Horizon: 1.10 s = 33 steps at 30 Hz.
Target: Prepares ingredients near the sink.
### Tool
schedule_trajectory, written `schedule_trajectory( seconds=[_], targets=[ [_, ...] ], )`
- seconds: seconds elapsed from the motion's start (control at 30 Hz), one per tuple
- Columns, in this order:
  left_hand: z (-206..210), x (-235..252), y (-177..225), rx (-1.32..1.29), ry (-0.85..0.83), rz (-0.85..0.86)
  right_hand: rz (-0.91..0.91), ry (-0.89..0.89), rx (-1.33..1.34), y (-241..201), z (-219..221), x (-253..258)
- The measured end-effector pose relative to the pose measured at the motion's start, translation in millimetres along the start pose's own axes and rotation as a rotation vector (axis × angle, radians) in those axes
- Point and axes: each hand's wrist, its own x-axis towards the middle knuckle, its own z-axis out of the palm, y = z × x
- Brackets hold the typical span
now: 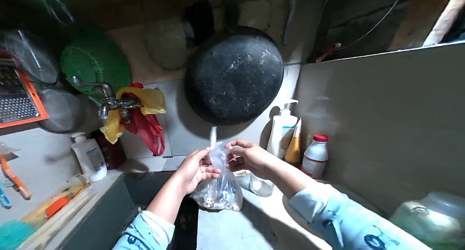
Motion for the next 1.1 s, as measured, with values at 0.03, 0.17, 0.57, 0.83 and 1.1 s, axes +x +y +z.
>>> schedule_trajectory(
  seconds=[0.03, 0.17, 0.57, 0.83, 1.1],
  targets=[
    [5, 0, -5, -0.015, -0.018, -0.005, -0.014, -0.051, 0.043, 0, 5, 0],
    [21, -1, -18, -0.036, 0.021, 0.042, -0.095, -0.1, 0.083, 9, 13, 6],
    [11, -11, -7, -0.716, 0.406, 0.111, 0.115, -0.214, -0.195, 4, -1, -15],
    [3, -3, -23, -0.629, 0.414, 0.07, 0.167, -0.219, 0.027, 16, -3, -7],
    [-7, -19, -47, 0.144, 0.02, -0.026, 0.234, 0.209, 0.612, 23, 6, 14]
  ],
)
